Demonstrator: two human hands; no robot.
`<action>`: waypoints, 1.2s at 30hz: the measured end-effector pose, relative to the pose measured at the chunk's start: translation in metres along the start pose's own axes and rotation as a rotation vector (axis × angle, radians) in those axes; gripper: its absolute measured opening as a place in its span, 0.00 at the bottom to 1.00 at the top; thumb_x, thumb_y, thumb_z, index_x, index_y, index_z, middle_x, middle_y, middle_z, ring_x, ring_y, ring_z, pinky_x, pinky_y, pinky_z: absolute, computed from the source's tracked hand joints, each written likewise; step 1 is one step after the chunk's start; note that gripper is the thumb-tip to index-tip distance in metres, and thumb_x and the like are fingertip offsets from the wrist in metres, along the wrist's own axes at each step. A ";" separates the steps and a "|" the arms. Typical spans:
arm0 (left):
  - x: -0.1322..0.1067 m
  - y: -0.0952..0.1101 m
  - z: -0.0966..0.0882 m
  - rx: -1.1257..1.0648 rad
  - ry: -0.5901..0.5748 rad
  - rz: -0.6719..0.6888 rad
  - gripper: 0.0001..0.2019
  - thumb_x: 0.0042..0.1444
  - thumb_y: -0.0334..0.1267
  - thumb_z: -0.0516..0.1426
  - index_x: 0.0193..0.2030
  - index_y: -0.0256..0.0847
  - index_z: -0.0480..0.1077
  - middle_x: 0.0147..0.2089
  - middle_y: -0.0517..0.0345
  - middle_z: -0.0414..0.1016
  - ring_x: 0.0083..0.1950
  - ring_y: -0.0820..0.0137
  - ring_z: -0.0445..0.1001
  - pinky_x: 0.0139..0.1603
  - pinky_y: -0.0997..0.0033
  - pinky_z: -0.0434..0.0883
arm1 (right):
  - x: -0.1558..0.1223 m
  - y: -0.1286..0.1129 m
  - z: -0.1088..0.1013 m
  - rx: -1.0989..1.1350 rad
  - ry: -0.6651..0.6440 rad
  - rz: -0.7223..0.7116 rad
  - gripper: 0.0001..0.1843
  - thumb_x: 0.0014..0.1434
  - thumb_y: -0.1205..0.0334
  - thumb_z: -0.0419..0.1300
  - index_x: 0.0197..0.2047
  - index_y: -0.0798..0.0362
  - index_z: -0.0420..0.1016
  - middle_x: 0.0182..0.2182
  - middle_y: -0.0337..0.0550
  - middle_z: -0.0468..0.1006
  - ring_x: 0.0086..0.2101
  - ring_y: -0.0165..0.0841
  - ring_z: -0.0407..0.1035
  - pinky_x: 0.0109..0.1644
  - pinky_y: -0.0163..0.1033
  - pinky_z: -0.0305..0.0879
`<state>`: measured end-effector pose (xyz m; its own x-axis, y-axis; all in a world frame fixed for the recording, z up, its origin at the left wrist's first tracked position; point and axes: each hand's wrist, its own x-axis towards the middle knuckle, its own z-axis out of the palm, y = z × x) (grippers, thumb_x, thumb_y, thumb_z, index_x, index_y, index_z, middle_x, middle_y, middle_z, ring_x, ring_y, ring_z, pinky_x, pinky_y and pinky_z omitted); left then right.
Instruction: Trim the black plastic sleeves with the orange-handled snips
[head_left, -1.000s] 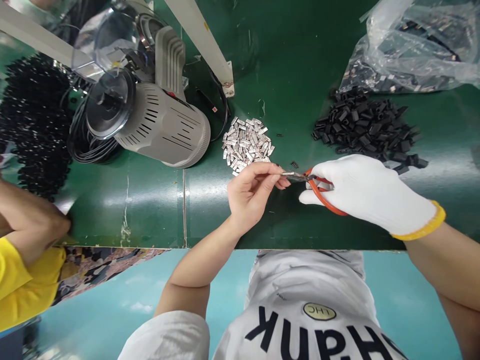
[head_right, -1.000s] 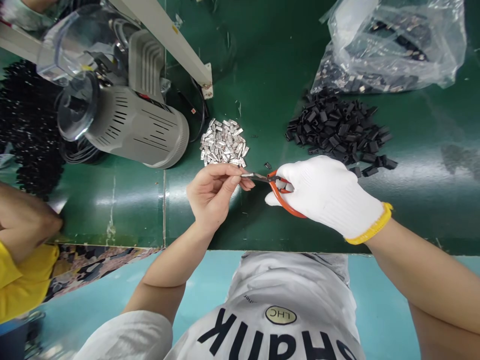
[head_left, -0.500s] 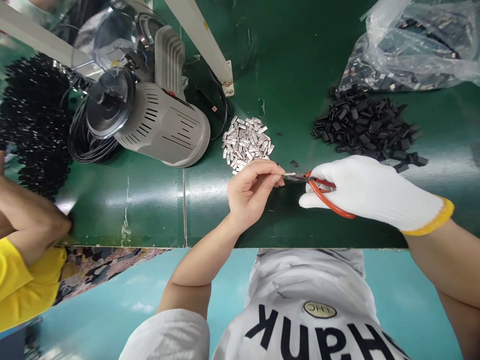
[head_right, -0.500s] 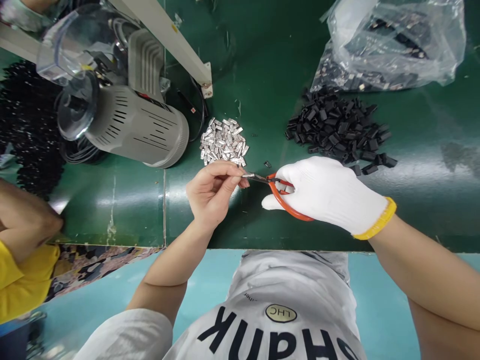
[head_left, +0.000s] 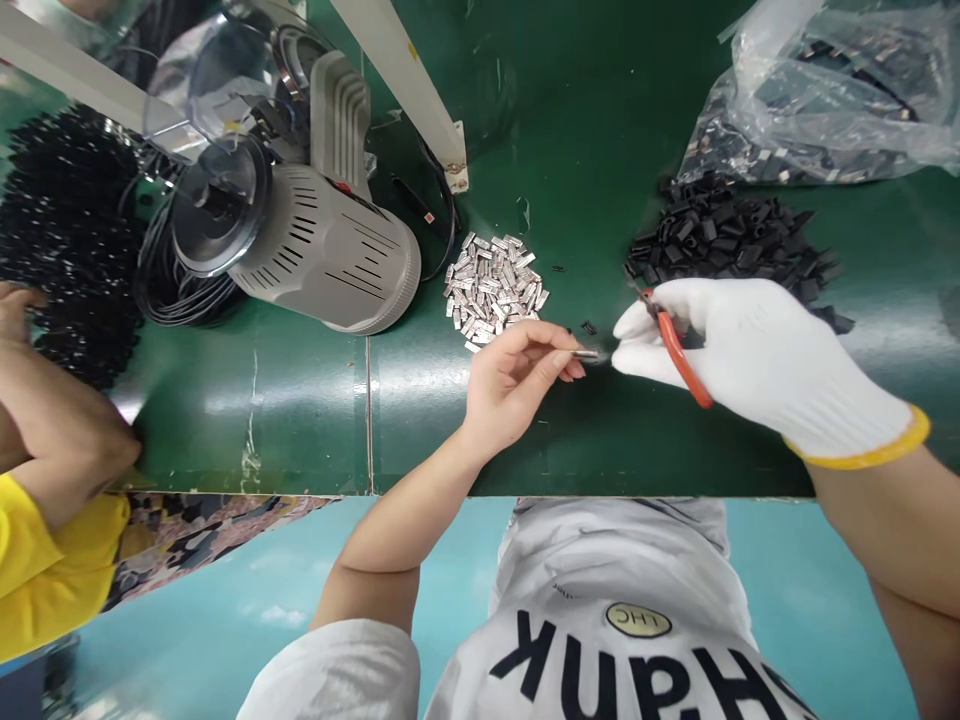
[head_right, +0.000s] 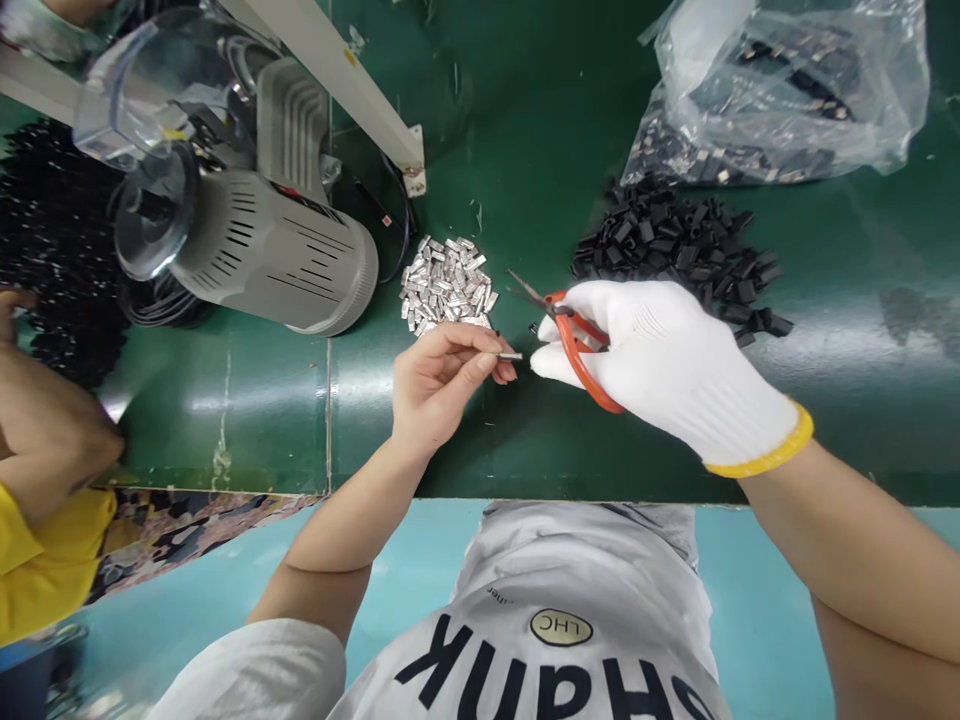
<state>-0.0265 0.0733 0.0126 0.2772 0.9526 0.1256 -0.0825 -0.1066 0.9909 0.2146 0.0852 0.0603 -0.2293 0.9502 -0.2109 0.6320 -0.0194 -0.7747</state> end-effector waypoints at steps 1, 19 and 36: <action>-0.001 -0.001 0.001 0.037 -0.013 0.022 0.04 0.66 0.37 0.63 0.45 0.41 0.78 0.41 0.54 0.78 0.37 0.72 0.81 0.39 0.70 0.80 | 0.000 -0.001 0.002 0.035 -0.034 0.031 0.18 0.52 0.44 0.73 0.43 0.43 0.83 0.32 0.33 0.81 0.27 0.29 0.71 0.29 0.36 0.59; 0.010 0.013 -0.001 -0.644 -0.017 -0.437 0.17 0.52 0.41 0.70 0.45 0.46 0.71 0.26 0.66 0.59 0.25 0.76 0.61 0.28 0.71 0.64 | -0.007 -0.010 0.017 0.161 0.097 0.002 0.16 0.55 0.47 0.72 0.43 0.45 0.81 0.41 0.35 0.83 0.37 0.34 0.78 0.41 0.39 0.71; 0.001 0.003 0.004 -0.317 -0.029 -0.252 0.17 0.52 0.39 0.73 0.48 0.44 0.78 0.43 0.57 0.75 0.44 0.71 0.74 0.47 0.70 0.73 | -0.006 -0.011 0.021 0.050 0.063 -0.009 0.14 0.58 0.48 0.69 0.42 0.45 0.78 0.40 0.36 0.81 0.37 0.33 0.74 0.40 0.39 0.66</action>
<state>-0.0227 0.0733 0.0161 0.3534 0.9286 -0.1132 -0.2983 0.2266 0.9272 0.1931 0.0734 0.0578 -0.1865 0.9682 -0.1667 0.5921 -0.0246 -0.8055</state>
